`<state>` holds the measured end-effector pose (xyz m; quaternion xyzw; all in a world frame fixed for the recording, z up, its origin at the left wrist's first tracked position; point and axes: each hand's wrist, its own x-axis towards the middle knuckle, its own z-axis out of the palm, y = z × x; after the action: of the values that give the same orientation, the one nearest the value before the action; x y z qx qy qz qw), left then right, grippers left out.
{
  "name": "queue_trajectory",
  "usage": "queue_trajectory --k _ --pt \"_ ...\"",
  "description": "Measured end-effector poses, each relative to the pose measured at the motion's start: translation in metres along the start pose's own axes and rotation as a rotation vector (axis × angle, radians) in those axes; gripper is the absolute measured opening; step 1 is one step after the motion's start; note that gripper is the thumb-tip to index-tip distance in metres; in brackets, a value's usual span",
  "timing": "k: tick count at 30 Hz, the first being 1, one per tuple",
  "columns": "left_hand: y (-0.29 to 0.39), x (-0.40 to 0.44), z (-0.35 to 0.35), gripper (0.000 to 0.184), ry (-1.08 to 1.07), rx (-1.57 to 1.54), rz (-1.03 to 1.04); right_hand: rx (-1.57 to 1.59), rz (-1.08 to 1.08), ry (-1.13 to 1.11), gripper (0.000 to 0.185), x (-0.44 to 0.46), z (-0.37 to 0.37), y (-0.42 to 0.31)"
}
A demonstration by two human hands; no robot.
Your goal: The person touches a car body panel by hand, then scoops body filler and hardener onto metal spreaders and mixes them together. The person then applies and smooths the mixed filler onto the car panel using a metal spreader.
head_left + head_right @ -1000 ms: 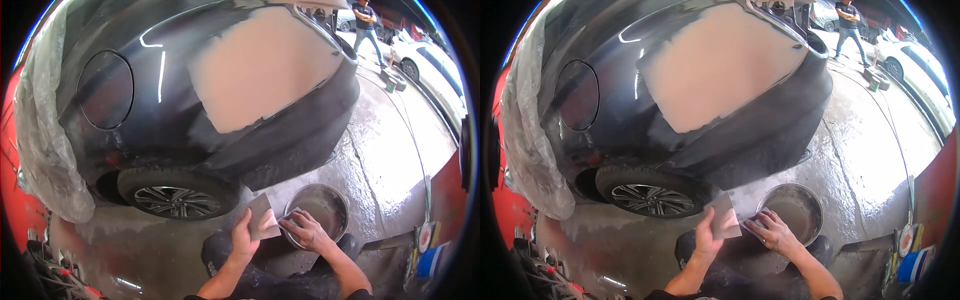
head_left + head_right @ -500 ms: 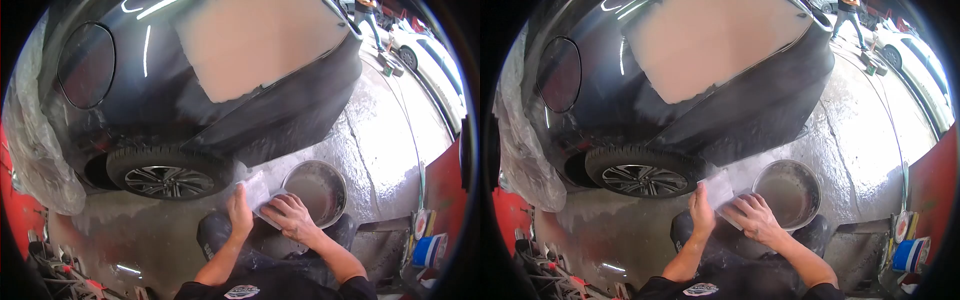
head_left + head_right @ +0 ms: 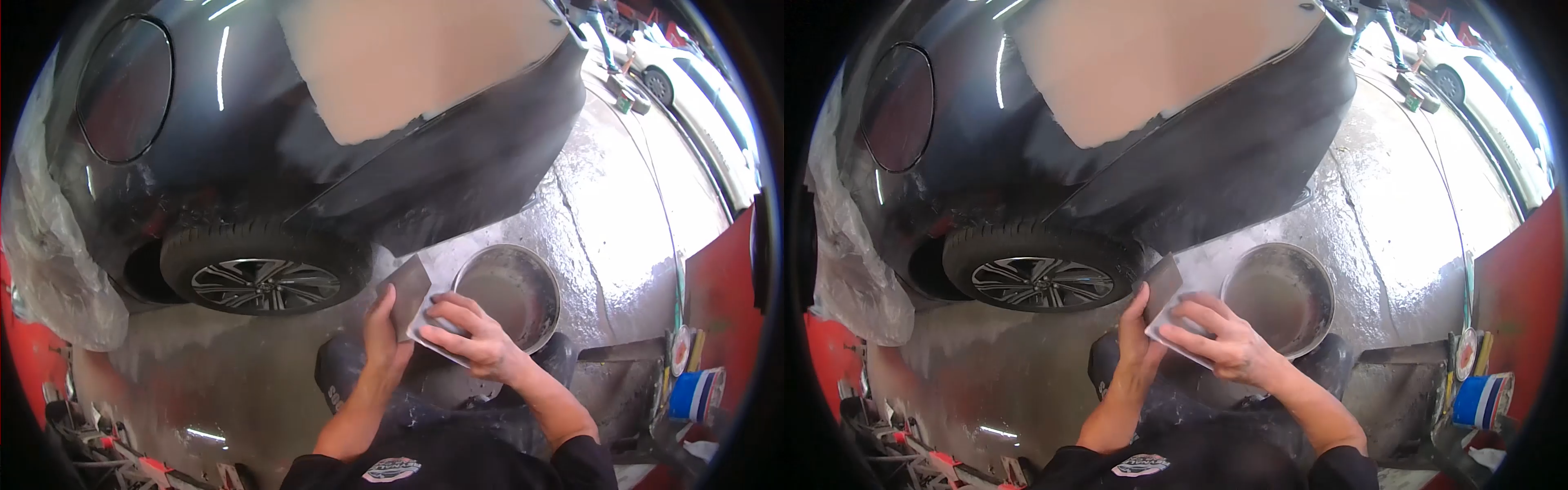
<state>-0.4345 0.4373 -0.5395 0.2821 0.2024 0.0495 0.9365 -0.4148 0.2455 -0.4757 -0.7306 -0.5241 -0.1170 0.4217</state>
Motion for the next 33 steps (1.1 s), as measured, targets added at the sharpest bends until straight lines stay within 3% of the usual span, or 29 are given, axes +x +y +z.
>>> queue_trajectory --k 6,8,10,14,23,31,33 --pt "0.006 -0.002 -0.015 0.033 -0.084 -0.071 0.042 -0.233 0.156 -0.093 0.065 -0.033 0.003 0.037" --pt "0.024 -0.012 0.004 0.030 -0.089 -0.012 0.183 -0.303 0.165 -0.052 0.056 -0.045 0.007 0.037" --pt "0.041 -0.005 0.000 0.030 -0.115 0.081 0.172 -0.346 0.190 0.015 0.054 -0.034 -0.008 0.031" --pt "0.045 0.000 -0.006 0.028 -0.077 0.178 0.122 -0.476 -0.065 -0.047 0.045 -0.002 -0.037 0.007" --pt "0.043 -0.004 -0.007 0.031 -0.091 0.239 0.037 -0.455 -0.162 -0.280 0.041 0.020 -0.036 -0.006" --pt "0.056 -0.011 -0.011 0.035 0.008 0.146 0.254 -0.553 -0.041 -0.455 0.048 0.013 -0.051 0.009" --pt "0.068 -0.014 -0.010 0.034 -0.027 0.110 0.355 -0.602 -0.012 -0.303 0.053 0.037 -0.074 0.011"
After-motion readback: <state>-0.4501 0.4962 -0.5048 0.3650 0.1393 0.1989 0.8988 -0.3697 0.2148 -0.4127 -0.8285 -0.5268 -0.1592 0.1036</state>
